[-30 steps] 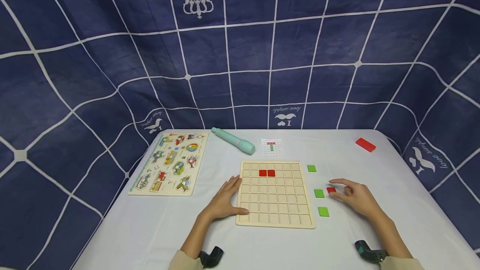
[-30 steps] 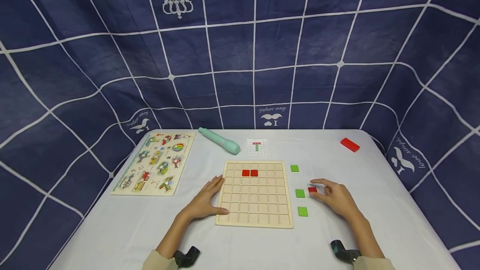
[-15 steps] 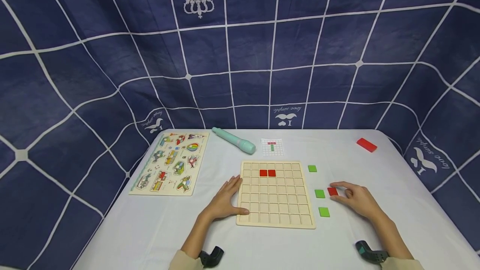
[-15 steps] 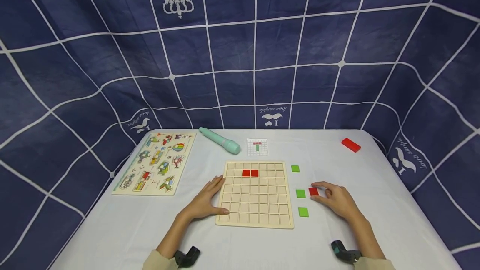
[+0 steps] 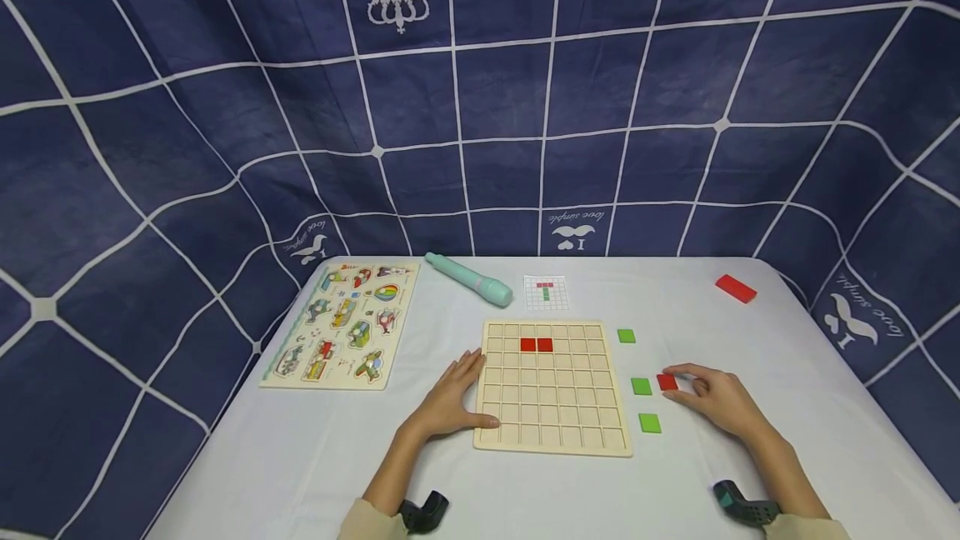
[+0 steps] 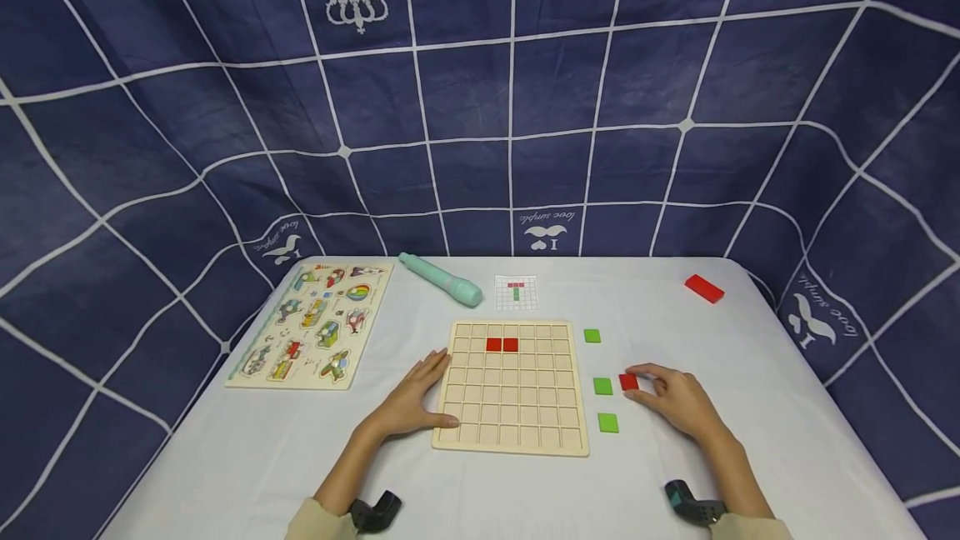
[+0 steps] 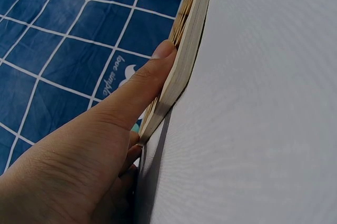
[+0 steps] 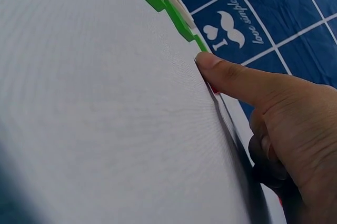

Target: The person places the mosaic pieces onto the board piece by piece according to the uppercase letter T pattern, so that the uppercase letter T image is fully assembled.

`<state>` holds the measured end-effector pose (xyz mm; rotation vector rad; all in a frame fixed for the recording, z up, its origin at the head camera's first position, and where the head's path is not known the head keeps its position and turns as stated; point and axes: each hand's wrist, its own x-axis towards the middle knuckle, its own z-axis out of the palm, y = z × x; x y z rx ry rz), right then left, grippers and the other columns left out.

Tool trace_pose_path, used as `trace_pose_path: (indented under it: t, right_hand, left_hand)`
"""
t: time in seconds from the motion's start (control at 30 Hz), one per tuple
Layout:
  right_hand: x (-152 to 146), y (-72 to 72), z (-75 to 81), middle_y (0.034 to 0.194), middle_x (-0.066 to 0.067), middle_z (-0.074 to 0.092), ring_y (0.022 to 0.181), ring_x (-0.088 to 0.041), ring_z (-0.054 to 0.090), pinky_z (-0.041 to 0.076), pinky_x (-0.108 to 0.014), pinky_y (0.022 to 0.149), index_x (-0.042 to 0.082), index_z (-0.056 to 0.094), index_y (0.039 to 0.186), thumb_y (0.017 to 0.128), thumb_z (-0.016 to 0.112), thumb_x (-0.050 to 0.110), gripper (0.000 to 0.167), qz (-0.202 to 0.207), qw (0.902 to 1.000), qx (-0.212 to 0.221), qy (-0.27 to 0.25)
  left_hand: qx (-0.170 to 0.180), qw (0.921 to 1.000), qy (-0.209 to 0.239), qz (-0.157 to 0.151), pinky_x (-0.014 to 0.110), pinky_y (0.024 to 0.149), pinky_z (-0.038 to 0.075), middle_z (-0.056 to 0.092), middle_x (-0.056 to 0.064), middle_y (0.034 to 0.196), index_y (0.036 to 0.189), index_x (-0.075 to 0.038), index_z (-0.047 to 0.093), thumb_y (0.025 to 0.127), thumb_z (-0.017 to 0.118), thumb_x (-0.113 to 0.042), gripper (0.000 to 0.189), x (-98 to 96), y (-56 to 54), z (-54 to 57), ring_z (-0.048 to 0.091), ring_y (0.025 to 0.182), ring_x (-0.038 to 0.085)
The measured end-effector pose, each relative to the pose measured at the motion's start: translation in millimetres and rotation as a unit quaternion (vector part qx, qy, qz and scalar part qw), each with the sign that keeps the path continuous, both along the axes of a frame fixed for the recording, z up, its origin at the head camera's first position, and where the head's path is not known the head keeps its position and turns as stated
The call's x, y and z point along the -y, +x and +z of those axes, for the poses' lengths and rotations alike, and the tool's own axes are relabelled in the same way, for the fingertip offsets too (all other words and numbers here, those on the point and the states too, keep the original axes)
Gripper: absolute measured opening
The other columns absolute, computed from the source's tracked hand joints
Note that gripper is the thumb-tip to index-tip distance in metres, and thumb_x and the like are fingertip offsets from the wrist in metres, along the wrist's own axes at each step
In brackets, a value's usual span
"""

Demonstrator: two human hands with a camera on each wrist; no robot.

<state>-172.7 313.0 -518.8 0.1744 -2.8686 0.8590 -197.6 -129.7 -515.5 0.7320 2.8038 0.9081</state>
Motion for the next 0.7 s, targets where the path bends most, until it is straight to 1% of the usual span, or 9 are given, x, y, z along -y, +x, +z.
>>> trace_pose_path:
  t: [0.17,0.4,0.63,0.7]
  right_hand:
    - [-1,-0.4,-1.9,0.049,0.007,0.031,0.046,-0.007,0.026,0.026,-0.023,0.042,0.015,0.070,0.103,0.072,0.077,0.040,0.041,-0.002,0.9999,-0.015,-0.005]
    - [0,0.9,-0.7,0.049,0.007,0.031,0.046,-0.007,0.027,0.026,-0.023,0.041,0.015,0.070,0.101,0.072,0.077,0.040,0.040,-0.002,0.9998,-0.020,-0.007]
    - [8,0.1,11.7,0.049,0.008,0.030,0.045,-0.007,0.027,0.024,-0.023,0.040,0.017,0.069,0.099,0.071,0.078,0.037,0.036,0.008,0.9980,-0.061,-0.012]
    - [13,-1.8,15.8,0.049,0.008,0.030,0.045,-0.008,0.028,0.024,-0.023,0.040,0.018,0.069,0.100,0.072,0.078,0.036,0.034,0.015,0.9979,-0.062,-0.012]
  left_hand:
    - [0.001,1.0000,0.000,0.001,0.038,0.114,0.007,0.017,0.005,0.153,0.146,-0.006,0.023,0.062,0.073,-0.063,0.114,-0.1,-0.3,-1.2,0.008,0.140,0.021]
    - [0.003,1.0000,0.001,0.000,0.038,0.114,0.007,0.017,0.005,0.153,0.146,-0.005,0.023,0.062,0.074,-0.062,0.114,-0.7,0.7,-1.1,0.008,0.140,0.022]
    - [0.002,1.0000,-0.007,0.000,0.037,0.114,0.006,0.016,0.006,0.153,0.146,-0.005,0.022,0.062,0.074,-0.062,0.115,-1.0,0.7,1.8,0.007,0.140,0.021]
    - [0.003,1.0000,-0.008,0.001,0.038,0.114,0.006,0.017,0.007,0.153,0.146,-0.005,0.022,0.061,0.074,-0.062,0.115,-1.2,0.5,2.7,0.007,0.140,0.022]
